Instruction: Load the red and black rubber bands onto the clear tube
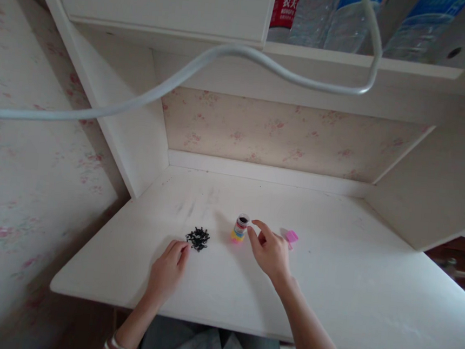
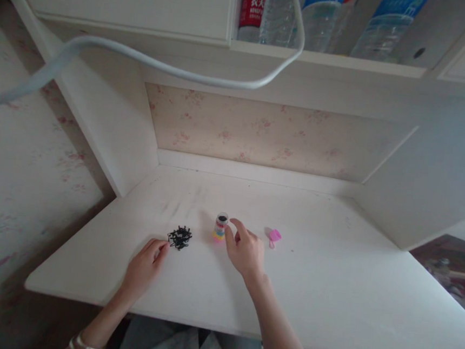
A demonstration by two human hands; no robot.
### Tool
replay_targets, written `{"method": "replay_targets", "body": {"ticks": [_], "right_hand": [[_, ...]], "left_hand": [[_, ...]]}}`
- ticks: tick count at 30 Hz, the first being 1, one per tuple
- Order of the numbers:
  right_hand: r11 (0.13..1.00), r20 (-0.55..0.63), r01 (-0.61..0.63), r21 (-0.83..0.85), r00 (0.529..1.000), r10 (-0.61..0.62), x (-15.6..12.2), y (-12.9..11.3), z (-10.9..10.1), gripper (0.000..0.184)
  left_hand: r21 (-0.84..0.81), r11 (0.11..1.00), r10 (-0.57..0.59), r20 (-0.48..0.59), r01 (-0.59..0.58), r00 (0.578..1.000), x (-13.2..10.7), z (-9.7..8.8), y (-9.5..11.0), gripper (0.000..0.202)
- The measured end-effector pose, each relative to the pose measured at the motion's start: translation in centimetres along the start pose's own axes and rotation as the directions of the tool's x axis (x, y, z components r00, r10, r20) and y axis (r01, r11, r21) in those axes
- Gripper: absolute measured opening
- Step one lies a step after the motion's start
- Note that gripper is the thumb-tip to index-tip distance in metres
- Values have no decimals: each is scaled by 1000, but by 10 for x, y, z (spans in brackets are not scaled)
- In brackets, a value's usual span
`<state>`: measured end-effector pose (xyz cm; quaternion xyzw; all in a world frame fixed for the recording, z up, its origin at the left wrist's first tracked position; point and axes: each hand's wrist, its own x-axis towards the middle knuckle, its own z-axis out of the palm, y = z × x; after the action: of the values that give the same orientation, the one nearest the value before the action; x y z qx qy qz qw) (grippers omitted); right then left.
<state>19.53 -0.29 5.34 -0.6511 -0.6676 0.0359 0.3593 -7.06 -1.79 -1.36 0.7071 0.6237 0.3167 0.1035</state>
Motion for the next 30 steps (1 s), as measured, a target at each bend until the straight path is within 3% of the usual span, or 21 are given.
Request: {"method": "replay_targets", "body": {"ticks": [4,7,13,17,22,30], "right_hand": [[964,21,-209,162,978,208,-24,31,18,45],[925,103,-312,216,950,296,-39,48,29,47],[937,159,-303,171,947,278,-43,51,30,43],[951,190,-286,117,947,261,-41,49,27,41],[958,196,-271,97,949,249,-41,50,27,38],[959,216,-277,54,941,260,-39,52,30,31]], "left_hand": [[-120,993,5,-65,-13,998,-2,-2,2,24],[-165,985,26,-81,-39,996,0,-7,21,22],[-275,947,155,-56,-164,986,31,-12,94,24],[-293,922,240,-79,-252,968,59,-4,125,25],[-229,932,272,-76,-282,959,79,11,132,24],[-130,945,296,-45,-299,954,83,17,130,25]]}}
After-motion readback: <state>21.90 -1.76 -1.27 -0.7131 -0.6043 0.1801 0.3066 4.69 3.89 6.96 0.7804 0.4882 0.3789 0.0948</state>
